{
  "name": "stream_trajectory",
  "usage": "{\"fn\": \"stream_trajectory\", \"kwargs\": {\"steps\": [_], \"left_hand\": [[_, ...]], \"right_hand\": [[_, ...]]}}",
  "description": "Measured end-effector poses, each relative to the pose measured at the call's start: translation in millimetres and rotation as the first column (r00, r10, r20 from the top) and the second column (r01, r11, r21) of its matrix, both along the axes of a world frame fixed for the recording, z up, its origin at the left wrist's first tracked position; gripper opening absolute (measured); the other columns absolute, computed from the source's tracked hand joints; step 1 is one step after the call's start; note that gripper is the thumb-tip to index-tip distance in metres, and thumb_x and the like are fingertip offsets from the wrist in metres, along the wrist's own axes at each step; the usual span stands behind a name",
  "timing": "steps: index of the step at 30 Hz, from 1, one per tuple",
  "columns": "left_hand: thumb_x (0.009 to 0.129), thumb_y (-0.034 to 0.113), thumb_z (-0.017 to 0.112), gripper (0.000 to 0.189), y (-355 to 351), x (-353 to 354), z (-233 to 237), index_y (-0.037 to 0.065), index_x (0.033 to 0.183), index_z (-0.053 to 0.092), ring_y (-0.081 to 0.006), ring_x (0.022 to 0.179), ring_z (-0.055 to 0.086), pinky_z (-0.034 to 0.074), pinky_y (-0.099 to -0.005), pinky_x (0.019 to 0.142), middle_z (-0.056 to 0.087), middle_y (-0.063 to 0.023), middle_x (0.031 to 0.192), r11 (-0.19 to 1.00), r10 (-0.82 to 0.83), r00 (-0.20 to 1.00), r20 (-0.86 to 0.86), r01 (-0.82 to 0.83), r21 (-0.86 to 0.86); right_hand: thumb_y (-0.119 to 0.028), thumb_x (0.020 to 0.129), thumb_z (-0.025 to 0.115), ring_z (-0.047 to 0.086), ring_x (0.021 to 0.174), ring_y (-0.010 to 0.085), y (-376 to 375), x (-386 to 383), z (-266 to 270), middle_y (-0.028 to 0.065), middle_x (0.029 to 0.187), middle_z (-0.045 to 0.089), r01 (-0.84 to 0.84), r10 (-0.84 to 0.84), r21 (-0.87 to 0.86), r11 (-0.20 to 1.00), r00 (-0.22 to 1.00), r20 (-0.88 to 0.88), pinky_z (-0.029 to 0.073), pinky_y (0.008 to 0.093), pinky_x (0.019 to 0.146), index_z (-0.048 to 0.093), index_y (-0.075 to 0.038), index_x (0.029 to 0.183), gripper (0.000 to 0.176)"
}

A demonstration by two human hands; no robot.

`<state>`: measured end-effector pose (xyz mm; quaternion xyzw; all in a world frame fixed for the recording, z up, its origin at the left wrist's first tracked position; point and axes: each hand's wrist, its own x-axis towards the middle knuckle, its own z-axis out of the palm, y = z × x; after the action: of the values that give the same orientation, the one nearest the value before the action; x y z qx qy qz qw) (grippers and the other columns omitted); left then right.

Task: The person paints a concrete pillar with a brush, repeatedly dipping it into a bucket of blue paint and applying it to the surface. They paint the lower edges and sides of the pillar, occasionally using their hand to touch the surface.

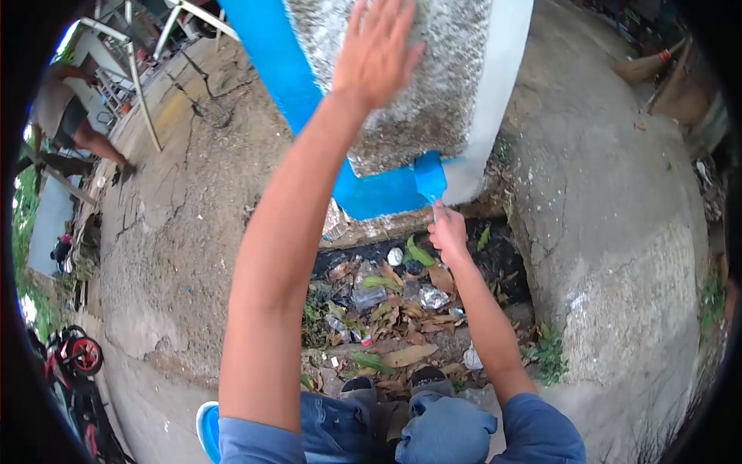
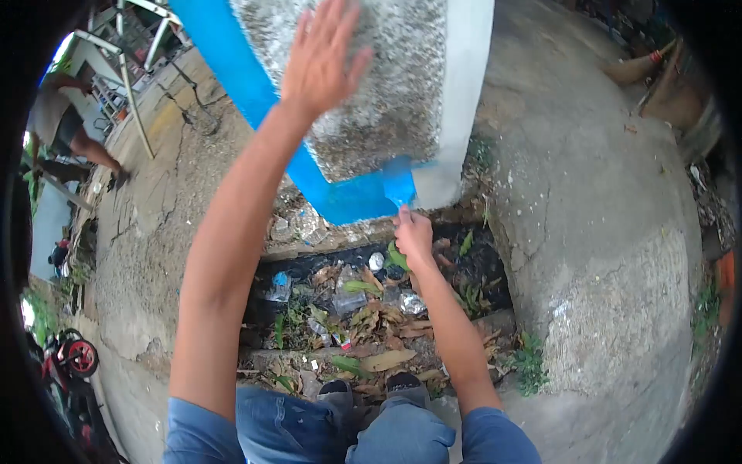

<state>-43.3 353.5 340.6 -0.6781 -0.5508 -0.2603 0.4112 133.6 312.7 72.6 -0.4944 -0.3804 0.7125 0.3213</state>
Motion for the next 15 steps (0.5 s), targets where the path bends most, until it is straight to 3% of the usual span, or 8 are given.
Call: {"fn": "stream_trajectory", "kwargs": {"steps": [1, 3, 4, 6, 8, 10, 11, 15], "left_hand": [[0.089, 0.038, 0.046, 0.071, 9, -4, 0, -0.001, 0.143, 0.02, -0.032, 0.14, 0.011, 0.007, -0.0483, 0.113, 0.016, -0.0149, 0.151, 0.996, 0.071, 0.996, -0.057, -0.074, -0.055], [0.088, 0.036, 0.046, 0.071, 23, -11, -9, -0.001, 0.143, 0.019, -0.0317, 0.14, 0.013, 0.008, -0.0485, 0.113, 0.017, -0.0159, 0.151, 0.996, 0.088, 0.991, -0.1, -0.088, 0.003], [0.087, 0.035, 0.046, 0.072, 33, -16, -12, -0.001, 0.143, 0.019, -0.0314, 0.14, 0.014, 0.008, -0.0487, 0.113, 0.018, -0.0169, 0.15, 0.989, 0.125, 0.98, -0.152, -0.111, 0.098], [0.087, 0.032, 0.045, 0.069, 37, -17, -10, -0.001, 0.143, 0.021, -0.0308, 0.14, 0.015, 0.008, -0.0486, 0.113, 0.019, -0.0169, 0.15, 0.993, 0.087, 0.987, -0.138, -0.074, 0.094], [0.087, 0.031, 0.044, 0.068, 34, -18, -14, -0.001, 0.142, 0.023, -0.0306, 0.14, 0.016, 0.009, -0.0485, 0.113, 0.02, -0.0167, 0.15, 0.989, 0.07, 0.985, -0.16, -0.047, 0.143], [0.088, 0.032, 0.044, 0.067, 38, -21, -18, 0.0, 0.142, 0.023, -0.0293, 0.14, 0.016, 0.008, -0.0472, 0.113, 0.021, -0.0155, 0.15, 0.987, 0.08, 0.986, -0.149, -0.057, 0.153], [0.088, 0.033, 0.044, 0.066, 41, -23, -19, 0.001, 0.142, 0.024, -0.0285, 0.14, 0.017, 0.008, -0.0464, 0.114, 0.021, -0.0149, 0.15, 0.982, 0.063, 0.984, -0.165, -0.032, 0.186], [0.091, 0.036, 0.041, 0.063, 47, -31, -26, 0.004, 0.143, 0.025, -0.0255, 0.14, 0.017, 0.008, -0.0437, 0.115, 0.022, -0.0124, 0.149, 0.959, 0.082, 0.977, -0.199, -0.023, 0.281]], "right_hand": [[-0.037, 0.094, 0.048, 0.043, 0.042, 0.0125, 4, -4, -18, 0.0038, 0.055, 0.049, -0.017, -0.009, 0.182, 0.983, 0.99, 0.138, 0.031, 0.0289, 0.04, 0.058, 0.0, 0.08, 0.042], [-0.039, 0.092, 0.048, 0.057, 0.056, 0.0263, 4, -8, -47, 0.014, 0.059, 0.058, -0.062, -0.09, 0.434, 0.899, 0.943, 0.32, 0.043, 0.0391, 0.059, 0.063, 0.003, 0.076, 0.048], [-0.039, 0.092, 0.048, 0.057, 0.056, 0.0263, 4, -7, -60, 0.014, 0.059, 0.058, -0.053, -0.098, 0.421, 0.906, 0.94, 0.328, 0.043, 0.0391, 0.059, 0.063, 0.003, 0.076, 0.048], [-0.038, 0.092, 0.048, 0.056, 0.055, 0.0272, 1, -5, -86, 0.0138, 0.058, 0.057, 0.016, -0.189, 0.48, 0.877, 0.93, 0.314, 0.042, 0.0389, 0.057, 0.062, 0.004, 0.076, 0.047], [-0.039, 0.093, 0.049, 0.054, 0.052, 0.0213, -11, 3, -114, 0.01, 0.054, 0.054, 0.014, -0.164, 0.4, 0.917, 0.924, 0.345, 0.04, 0.0361, 0.05, 0.061, 0.002, 0.077, 0.046], [-0.039, 0.093, 0.05, 0.049, 0.049, 0.0132, -19, 3, -127, 0.0041, 0.051, 0.047, 0.104, -0.133, 0.158, 0.982, 0.974, 0.186, 0.035, 0.0313, 0.043, 0.059, 0.0, 0.073, 0.045], [-0.038, 0.094, 0.051, 0.043, 0.046, 0.0068, -19, 2, -138, -0.0006, 0.051, 0.041, 0.106, -0.121, 0.135, 0.985, 0.987, 0.104, 0.031, 0.0256, 0.039, 0.055, -0.002, 0.07, 0.043], [-0.034, 0.094, 0.051, 0.04, 0.044, 0.0055, -17, -13, -106, -0.0018, 0.052, 0.042, 0.096, -0.096, 0.075, 0.993, 0.995, 0.004, 0.03, 0.0228, 0.038, 0.054, -0.003, 0.071, 0.039]]}}
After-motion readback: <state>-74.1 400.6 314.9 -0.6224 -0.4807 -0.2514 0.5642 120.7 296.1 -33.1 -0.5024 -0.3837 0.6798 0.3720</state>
